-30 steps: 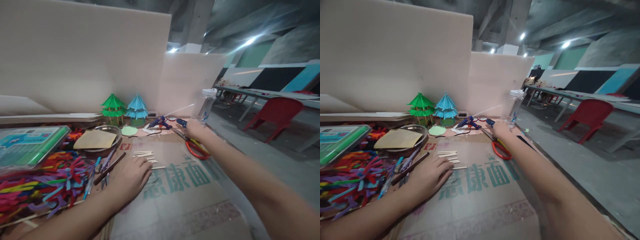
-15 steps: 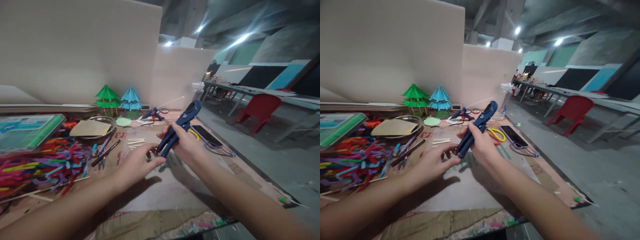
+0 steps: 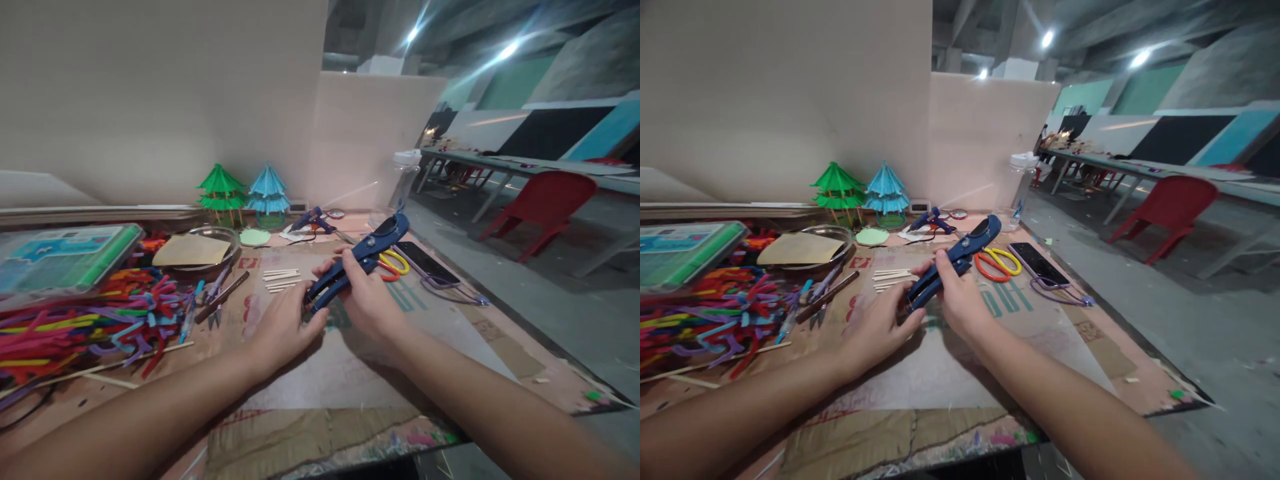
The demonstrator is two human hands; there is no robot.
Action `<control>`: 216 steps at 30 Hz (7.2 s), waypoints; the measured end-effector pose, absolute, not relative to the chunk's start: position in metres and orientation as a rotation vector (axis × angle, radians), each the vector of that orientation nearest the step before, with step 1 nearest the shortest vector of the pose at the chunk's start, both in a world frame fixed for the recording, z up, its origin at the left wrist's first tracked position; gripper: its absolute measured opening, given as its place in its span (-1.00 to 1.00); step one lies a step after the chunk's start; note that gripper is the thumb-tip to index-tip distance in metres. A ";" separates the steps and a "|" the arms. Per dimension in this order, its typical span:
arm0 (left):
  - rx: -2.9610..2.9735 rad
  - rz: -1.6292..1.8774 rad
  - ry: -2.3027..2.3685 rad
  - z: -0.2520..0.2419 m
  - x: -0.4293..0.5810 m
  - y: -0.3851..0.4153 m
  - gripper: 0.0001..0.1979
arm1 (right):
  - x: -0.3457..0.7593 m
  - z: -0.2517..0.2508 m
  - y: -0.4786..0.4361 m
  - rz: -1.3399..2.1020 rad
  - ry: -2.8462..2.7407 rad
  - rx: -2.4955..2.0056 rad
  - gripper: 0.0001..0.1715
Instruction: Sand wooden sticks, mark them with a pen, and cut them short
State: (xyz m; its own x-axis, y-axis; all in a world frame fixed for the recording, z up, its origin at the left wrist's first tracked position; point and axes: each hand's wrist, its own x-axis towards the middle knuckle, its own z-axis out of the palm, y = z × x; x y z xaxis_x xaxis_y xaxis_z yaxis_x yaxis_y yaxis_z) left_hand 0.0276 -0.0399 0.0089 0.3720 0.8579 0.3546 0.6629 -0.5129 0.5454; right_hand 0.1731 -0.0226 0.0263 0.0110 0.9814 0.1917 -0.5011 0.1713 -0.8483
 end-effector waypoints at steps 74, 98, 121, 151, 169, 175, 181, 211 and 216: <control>2.549 0.899 0.912 0.067 -0.014 -0.068 -0.73 | 0.220 0.034 -0.045 -0.648 -2.153 -0.668 -0.68; 2.576 0.732 0.821 0.073 -0.016 -0.073 -0.74 | 0.228 0.041 -0.051 -0.796 -2.118 -0.615 -0.68; 2.521 0.633 0.691 0.077 -0.014 -0.082 -0.76 | 0.231 0.048 -0.053 -0.960 -2.058 -0.460 -0.88; 1.958 1.045 0.837 0.069 0.006 -0.102 -0.82 | 0.212 0.041 -0.052 -0.528 -2.147 -0.619 -0.83; 1.921 0.782 0.866 0.077 -0.023 -0.097 -0.25 | 0.244 0.049 -0.034 -0.882 -1.938 -0.605 -0.88; 1.995 0.895 0.765 0.087 -0.021 -0.084 -0.75 | 0.249 0.054 -0.038 -0.957 -1.913 -0.604 -0.95; 2.102 0.949 0.725 0.092 -0.017 -0.088 -0.82 | 0.246 0.057 -0.042 -0.968 -1.900 -0.637 -0.91; 2.065 0.856 0.583 0.086 -0.019 -0.084 -0.85 | 0.248 0.058 -0.048 -1.001 -1.829 -0.649 -0.72; 2.056 0.866 0.568 0.088 -0.018 -0.084 -0.84 | 0.247 0.059 -0.049 -1.006 -1.844 -0.660 -0.76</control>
State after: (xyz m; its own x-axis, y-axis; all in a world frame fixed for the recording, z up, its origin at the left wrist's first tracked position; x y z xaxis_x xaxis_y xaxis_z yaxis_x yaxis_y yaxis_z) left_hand -0.0180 -0.0842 0.0884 0.6625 0.6474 0.3768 0.0876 -0.5665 0.8194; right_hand 0.2473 -0.0494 0.0588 -0.4470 0.0304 0.8940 0.7683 0.5249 0.3663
